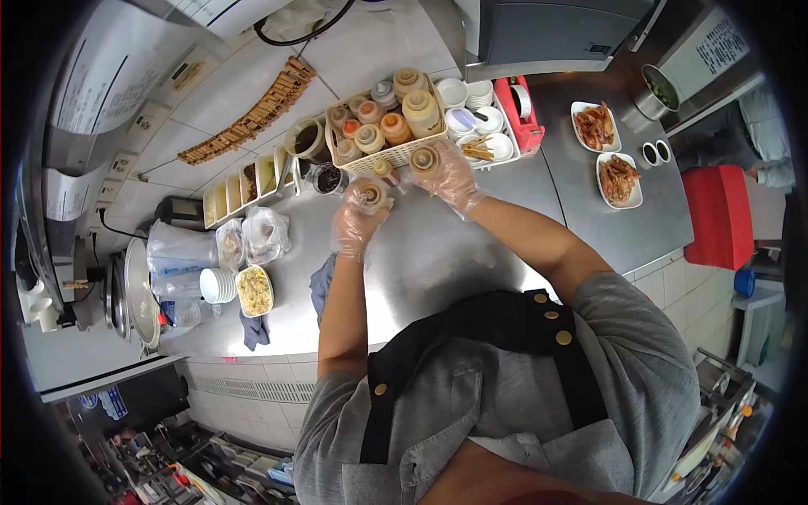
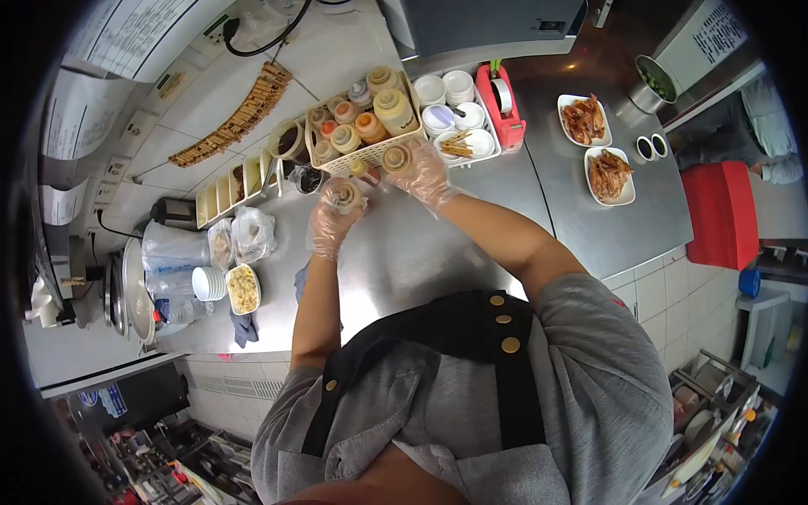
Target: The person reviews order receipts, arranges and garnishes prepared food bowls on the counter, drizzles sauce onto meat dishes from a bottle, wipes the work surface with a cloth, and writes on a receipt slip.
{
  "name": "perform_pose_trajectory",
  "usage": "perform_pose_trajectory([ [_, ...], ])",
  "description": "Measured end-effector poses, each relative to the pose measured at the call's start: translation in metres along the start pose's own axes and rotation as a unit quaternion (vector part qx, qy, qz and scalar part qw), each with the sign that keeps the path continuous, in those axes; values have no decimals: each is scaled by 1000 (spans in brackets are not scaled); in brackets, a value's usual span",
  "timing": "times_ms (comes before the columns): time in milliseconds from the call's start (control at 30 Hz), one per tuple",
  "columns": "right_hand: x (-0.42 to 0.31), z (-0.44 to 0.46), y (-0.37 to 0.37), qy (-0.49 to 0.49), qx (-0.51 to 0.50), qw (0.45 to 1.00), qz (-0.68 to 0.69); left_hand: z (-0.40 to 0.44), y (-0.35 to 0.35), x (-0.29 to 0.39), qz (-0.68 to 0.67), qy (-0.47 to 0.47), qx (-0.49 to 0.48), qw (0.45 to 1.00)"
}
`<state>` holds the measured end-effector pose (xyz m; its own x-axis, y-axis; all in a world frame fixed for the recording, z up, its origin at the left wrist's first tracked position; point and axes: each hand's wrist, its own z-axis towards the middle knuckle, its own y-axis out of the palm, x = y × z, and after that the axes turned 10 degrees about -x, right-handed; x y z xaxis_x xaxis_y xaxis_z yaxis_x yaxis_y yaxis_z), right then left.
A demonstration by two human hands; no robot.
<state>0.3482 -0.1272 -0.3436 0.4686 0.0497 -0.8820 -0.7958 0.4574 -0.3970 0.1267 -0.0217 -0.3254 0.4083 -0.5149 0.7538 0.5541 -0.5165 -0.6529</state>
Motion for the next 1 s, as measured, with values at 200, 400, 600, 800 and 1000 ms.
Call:
perform_pose_trajectory([
  [200,50,-33,19,55,128,989,-57,27,39,46,6,71,35,997],
  [400,57,-71,12,21,-101,919,-379,52,59,40,2,106,75,991],
  [600,75,-77,-24,-71,-249,873,-414,42,57,55,-33,106,91,990],
  [800,60,-67,-75,-115,-42,877,-465,-10,27,55,-92,40,135,986],
  [1000,46,-43,-90,-40,58,887,-457,-50,23,48,-109,-7,152,982],
])
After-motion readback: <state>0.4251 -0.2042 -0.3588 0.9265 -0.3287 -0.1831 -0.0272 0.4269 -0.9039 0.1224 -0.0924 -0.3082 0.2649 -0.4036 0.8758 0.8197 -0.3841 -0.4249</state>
